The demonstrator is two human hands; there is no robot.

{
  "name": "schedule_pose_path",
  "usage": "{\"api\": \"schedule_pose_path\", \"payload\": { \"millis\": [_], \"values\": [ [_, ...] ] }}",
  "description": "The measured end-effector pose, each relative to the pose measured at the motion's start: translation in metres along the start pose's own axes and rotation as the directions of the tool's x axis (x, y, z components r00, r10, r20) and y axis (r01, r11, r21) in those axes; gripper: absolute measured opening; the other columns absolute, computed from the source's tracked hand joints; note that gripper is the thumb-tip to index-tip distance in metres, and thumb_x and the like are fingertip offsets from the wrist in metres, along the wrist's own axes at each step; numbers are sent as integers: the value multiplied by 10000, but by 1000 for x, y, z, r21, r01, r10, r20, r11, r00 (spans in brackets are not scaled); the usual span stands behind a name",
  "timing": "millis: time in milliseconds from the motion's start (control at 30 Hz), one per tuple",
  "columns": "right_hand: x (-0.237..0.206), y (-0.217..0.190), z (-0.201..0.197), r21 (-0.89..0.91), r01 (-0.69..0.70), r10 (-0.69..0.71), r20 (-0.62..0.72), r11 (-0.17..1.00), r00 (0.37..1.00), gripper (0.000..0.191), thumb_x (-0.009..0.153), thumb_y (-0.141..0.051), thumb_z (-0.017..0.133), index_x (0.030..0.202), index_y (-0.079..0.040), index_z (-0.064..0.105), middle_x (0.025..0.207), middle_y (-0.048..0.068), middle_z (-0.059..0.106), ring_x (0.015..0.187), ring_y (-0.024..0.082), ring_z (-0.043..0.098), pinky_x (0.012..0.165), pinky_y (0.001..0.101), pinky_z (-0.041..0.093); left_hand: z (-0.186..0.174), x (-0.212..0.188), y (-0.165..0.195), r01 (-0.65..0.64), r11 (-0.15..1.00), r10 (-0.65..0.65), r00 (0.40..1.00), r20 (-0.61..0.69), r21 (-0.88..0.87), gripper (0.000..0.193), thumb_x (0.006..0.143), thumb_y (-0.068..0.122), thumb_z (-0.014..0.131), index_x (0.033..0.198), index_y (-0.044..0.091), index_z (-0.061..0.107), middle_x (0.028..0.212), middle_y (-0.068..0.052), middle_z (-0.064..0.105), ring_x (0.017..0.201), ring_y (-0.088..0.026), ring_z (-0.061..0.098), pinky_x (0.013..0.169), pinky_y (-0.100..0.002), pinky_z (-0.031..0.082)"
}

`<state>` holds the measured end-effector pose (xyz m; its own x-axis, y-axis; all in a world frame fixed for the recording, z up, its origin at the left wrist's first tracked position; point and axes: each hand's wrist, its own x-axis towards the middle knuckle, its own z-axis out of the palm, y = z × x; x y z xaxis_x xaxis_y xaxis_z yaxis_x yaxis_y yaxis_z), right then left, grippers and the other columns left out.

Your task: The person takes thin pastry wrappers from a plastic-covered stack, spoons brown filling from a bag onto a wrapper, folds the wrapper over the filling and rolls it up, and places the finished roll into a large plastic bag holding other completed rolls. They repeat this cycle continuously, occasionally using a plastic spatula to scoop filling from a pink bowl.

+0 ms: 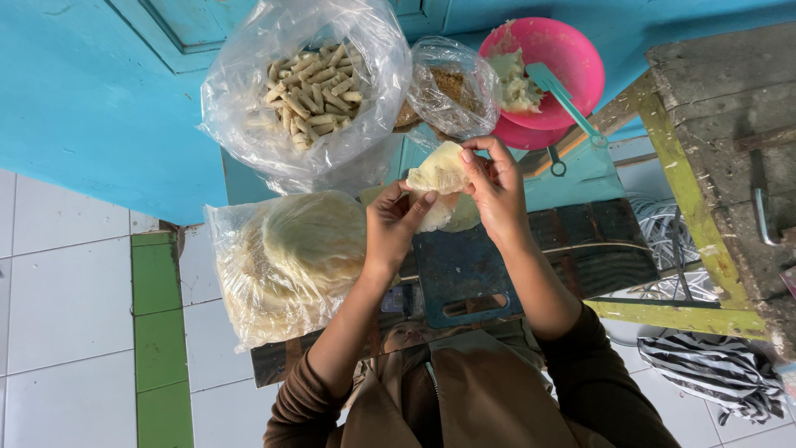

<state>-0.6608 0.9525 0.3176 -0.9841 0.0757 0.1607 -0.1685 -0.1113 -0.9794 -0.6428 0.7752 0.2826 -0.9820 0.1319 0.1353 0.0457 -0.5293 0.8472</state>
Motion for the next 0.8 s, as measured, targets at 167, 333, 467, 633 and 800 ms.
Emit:
{"api": "schedule_pose_path", "payload": {
  "millis": [167,333,467,633,800],
  "values": [
    [-6,-13,14,-212,252,-250,35,944,968,194,1088,-116,657,1235,-20,574,1121,67,686,1002,70,632,833,188,497,-3,-1,-6,-73,987,86,993,-85,144,91,1027,67,754,1034,4,690,837,49,594,738,1,468,636,-183,381],
    [-11,-46,30,-580,580,-559,242,572,793,254,981,-105,737,1198,-29,631,1296,154,626,1185,233,611,971,325,516,1,-3,-1,-84,992,93,990,-104,89,103,989,64,731,1020,47,635,826,75,596,736,6,493,634,-181,413],
    [-11,-52,30,-631,657,-551,402,413,731,239,870,-163,836,1071,-82,736,1113,90,706,1090,271,639,948,391,481,3,-7,12,-291,844,339,941,-27,450,120,979,28,713,1079,5,650,991,17,590,818,-23,491,709,-203,456],
    [-11,-22,16,-514,429,-358,237,743,903,100,1015,-131,761,1088,-68,734,1006,43,721,953,163,650,864,344,474,4,-9,17,-26,981,44,995,-95,190,90,962,22,659,1040,39,617,926,22,613,824,-35,551,725,-208,479],
    [9,1,-9,420,-193,171,91,887,981,91,1028,-121,663,1090,-54,661,1061,72,737,961,158,735,828,306,619,-9,-3,17,69,993,-80,990,-116,-99,77,927,10,555,978,20,612,899,-6,627,808,-82,570,751,-219,481]
  ]
}}
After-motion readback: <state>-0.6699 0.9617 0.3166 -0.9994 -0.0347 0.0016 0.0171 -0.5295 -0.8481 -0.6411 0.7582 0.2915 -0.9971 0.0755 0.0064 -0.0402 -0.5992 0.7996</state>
